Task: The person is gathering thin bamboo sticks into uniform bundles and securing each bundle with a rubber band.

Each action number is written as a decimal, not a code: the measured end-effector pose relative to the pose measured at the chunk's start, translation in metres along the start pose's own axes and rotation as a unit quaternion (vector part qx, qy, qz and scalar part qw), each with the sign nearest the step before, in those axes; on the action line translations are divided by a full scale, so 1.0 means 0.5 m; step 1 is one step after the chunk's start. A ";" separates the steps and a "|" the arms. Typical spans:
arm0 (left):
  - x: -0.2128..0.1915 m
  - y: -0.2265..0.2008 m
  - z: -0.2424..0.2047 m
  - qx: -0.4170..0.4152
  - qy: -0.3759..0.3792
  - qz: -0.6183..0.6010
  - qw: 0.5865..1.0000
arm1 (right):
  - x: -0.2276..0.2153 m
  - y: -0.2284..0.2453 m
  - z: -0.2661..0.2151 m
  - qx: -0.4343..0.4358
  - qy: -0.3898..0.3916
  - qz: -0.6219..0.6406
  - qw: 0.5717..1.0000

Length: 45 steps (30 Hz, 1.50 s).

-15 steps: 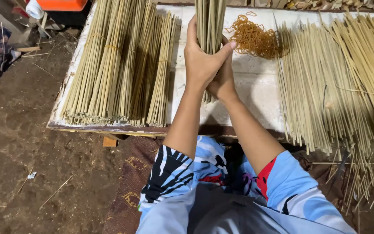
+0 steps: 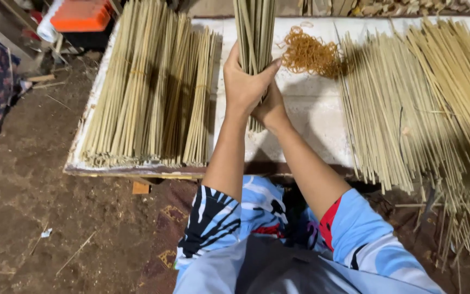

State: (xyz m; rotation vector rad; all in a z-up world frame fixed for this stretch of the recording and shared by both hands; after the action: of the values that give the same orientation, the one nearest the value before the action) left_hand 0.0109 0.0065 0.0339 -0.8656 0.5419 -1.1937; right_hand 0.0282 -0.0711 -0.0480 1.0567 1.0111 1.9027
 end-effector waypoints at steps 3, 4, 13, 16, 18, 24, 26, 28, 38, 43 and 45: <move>-0.009 -0.011 -0.003 -0.008 0.022 -0.016 1.000 | 0.014 0.010 -0.017 -0.017 0.011 -0.035 0.999; -0.010 -0.012 -0.003 -0.007 0.020 -0.016 1.000 | 0.015 0.010 -0.018 -0.018 0.012 -0.035 0.999; -0.012 0.027 -0.002 0.047 0.065 -0.035 0.996 | 0.020 -0.016 -0.013 -0.007 0.030 -0.137 0.990; -0.015 0.045 0.006 0.016 0.012 0.013 1.000 | 0.000 -0.038 -0.008 0.012 0.029 -0.171 0.985; -0.026 0.064 0.013 -0.013 -0.008 0.071 0.997 | -0.022 -0.053 -0.014 0.026 0.029 -0.204 0.978; -0.072 0.062 0.013 -0.011 0.122 0.045 0.991 | -0.004 -0.041 0.017 -0.054 0.068 -0.246 0.965; -0.065 0.095 0.008 0.004 0.100 0.038 0.994 | -0.008 -0.054 0.010 -0.029 0.060 -0.237 0.969; -0.059 0.114 -0.001 0.017 0.080 0.030 0.996 | -0.015 -0.071 -0.005 -0.002 0.049 -0.228 0.972; -0.048 0.138 -0.023 0.065 -0.004 -0.006 0.998 | -0.082 -0.213 -0.030 0.086 0.044 -0.260 0.961; -0.046 0.146 -0.027 0.062 -0.004 -0.005 0.998 | -0.096 -0.227 -0.025 0.053 0.044 -0.257 0.964; -0.050 0.112 -0.022 0.074 -0.007 -0.009 0.997 | -0.098 -0.220 -0.013 0.099 0.082 -0.253 0.959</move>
State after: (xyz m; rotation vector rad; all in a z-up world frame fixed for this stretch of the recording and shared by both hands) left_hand 0.0271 0.0338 -0.0199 -0.7543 0.4295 -1.2274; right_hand 0.0655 -0.0678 -0.1629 0.6617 1.4361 1.5037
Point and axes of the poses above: each hand's wrist, its own z-axis towards the middle knuckle, its own x-axis out of the palm, y = z × x, the point moved 2 cm from there along z, towards the middle knuckle, and after that the axes turned 3 degrees about -x, right-handed, at the moved point
